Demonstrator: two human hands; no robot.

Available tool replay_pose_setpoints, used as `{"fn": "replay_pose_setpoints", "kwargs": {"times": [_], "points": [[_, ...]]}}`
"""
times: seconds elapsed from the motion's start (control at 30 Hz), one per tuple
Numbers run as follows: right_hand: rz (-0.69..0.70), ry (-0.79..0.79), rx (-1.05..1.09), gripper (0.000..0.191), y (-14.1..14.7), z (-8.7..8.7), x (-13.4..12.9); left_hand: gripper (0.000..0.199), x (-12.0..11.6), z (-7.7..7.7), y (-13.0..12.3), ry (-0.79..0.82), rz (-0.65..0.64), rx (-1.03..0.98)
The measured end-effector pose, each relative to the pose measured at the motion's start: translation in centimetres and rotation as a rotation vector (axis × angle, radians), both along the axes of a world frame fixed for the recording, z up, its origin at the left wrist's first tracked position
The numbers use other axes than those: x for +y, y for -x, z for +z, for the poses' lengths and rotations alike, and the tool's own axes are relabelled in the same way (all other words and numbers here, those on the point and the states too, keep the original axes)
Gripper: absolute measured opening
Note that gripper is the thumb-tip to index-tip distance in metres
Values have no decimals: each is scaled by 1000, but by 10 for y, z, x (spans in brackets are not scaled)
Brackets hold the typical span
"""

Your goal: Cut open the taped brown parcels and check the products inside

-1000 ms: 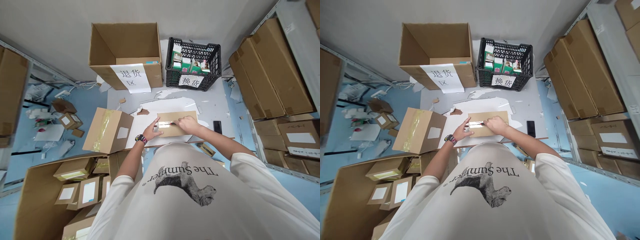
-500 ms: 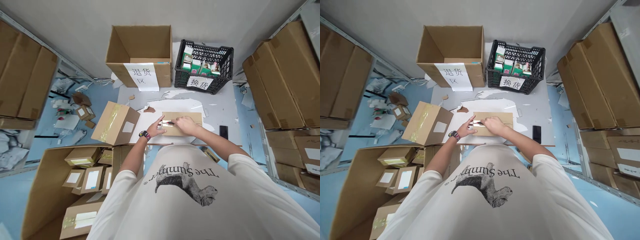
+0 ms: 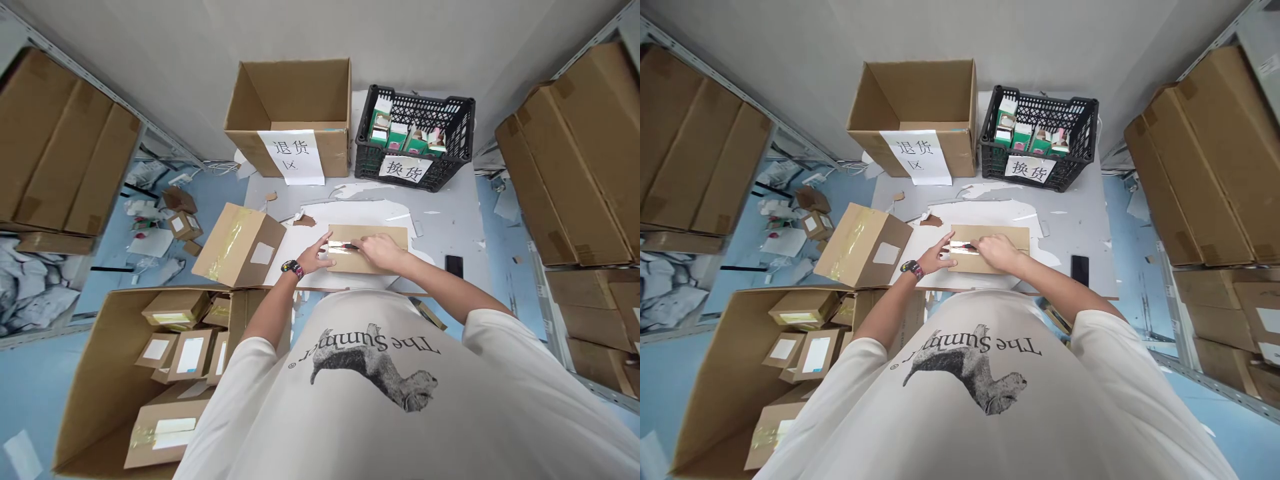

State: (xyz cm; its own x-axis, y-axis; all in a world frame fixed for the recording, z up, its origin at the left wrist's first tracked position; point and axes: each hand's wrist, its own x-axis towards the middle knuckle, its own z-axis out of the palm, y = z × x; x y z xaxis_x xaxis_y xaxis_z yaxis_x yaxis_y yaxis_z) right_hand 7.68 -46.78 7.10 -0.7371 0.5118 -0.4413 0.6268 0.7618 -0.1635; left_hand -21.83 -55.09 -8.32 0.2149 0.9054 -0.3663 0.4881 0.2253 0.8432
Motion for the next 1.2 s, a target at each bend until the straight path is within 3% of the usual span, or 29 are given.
{"fn": "replay_pose_setpoints", "kwargs": {"times": [0.7, 0.97, 1.2], "points": [[-75, 3, -1, 47, -33, -18, -2, 140, 1, -5, 4, 22, -1, 1], [-131, 0, -29, 51, -54, -11, -4, 138, 3, -1, 4, 16, -8, 15], [-71, -19, 16, 45, -43, -15, -3, 142, 3, 0, 5, 56, 2, 19]]}}
